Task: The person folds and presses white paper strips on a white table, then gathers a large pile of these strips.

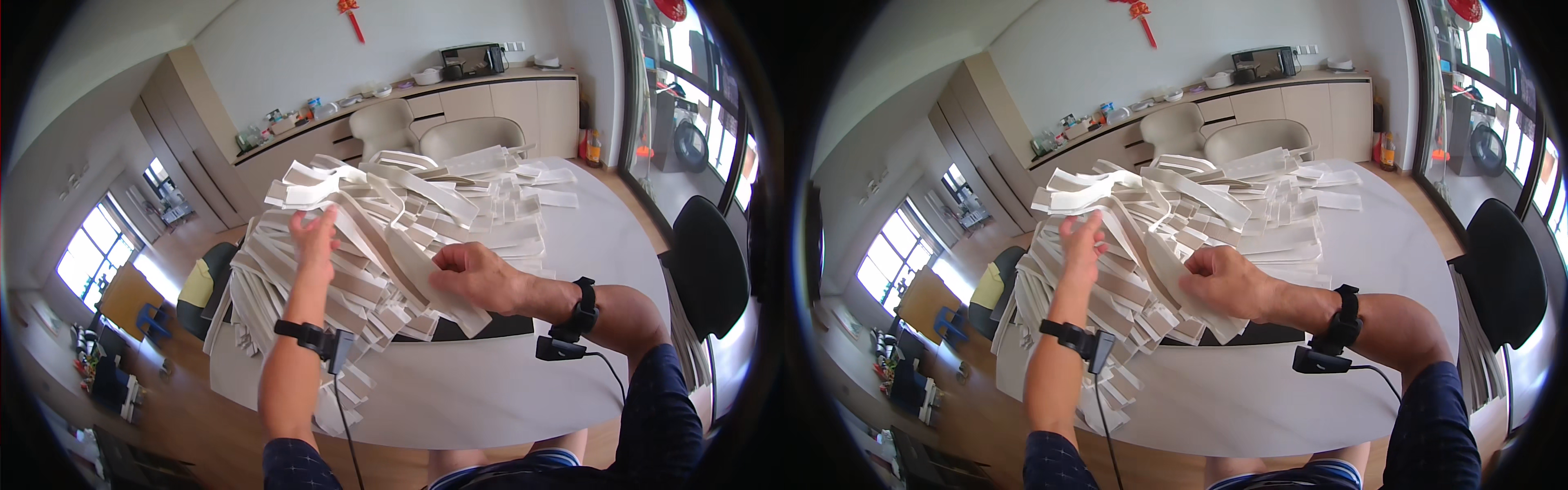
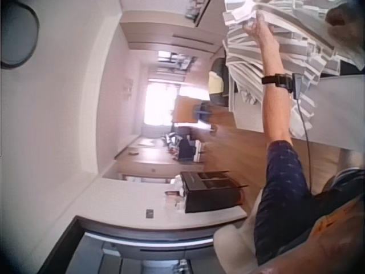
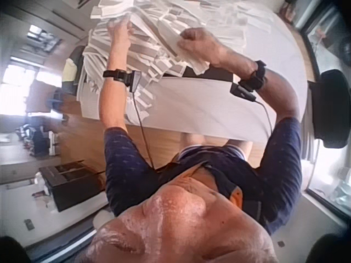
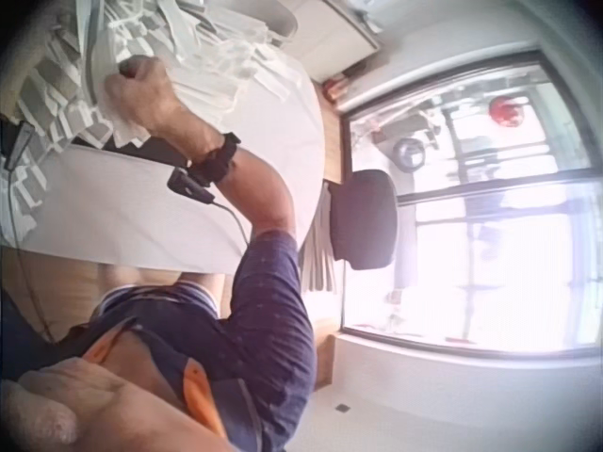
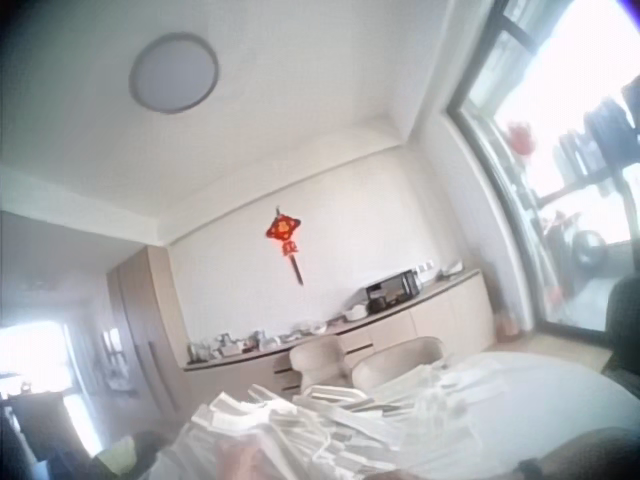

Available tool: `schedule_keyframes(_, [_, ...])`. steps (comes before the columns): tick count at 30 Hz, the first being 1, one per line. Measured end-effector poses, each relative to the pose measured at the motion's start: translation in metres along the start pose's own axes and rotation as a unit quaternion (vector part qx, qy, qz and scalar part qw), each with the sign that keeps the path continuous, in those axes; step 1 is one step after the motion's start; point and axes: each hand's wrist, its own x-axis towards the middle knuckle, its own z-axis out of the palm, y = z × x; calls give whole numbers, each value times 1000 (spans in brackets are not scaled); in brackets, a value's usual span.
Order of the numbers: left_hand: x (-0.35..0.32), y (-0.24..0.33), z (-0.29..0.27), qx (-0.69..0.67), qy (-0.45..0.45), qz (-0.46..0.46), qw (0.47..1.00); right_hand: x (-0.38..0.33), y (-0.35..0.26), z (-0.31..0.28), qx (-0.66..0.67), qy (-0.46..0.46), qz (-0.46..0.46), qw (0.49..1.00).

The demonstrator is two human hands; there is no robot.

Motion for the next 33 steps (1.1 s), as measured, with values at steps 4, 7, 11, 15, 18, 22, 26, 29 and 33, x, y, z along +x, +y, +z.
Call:
schedule_keyframes(4, [30,15,-21,-25,-114,19,993,-11,-5,2,-38,-29,21,999])
schedule_keyframes(7, [50,20,-20,38,-108,30,993,-16,-5,5,-59,-38,-4,998])
schedule_keyframes(11, [59,42,-30,24,-39,100,994,-16,1,4,-48,-50,-8,998])
schedule_keyframes(15, [42,73,-58,62,41,159,984,-22,3,4,-60,-53,-18,997])
schedule_keyframes(18, [13,84,-81,-24,-13,230,973,-30,4,5,-108,-101,-19,989])
schedule_keyframes(22, [-27,87,-114,-38,11,262,964,-27,4,-10,-132,-132,-19,982])
schedule_keyframes(26, [-50,87,-127,-25,33,286,957,10,1,-32,-186,24,-102,977])
schedule_keyframes(29, [-63,89,-127,2,32,313,949,47,-2,-46,-256,95,-151,950])
schedule_keyframes(33, [-88,95,-134,29,17,394,919,90,-15,-53,-359,188,-202,891])
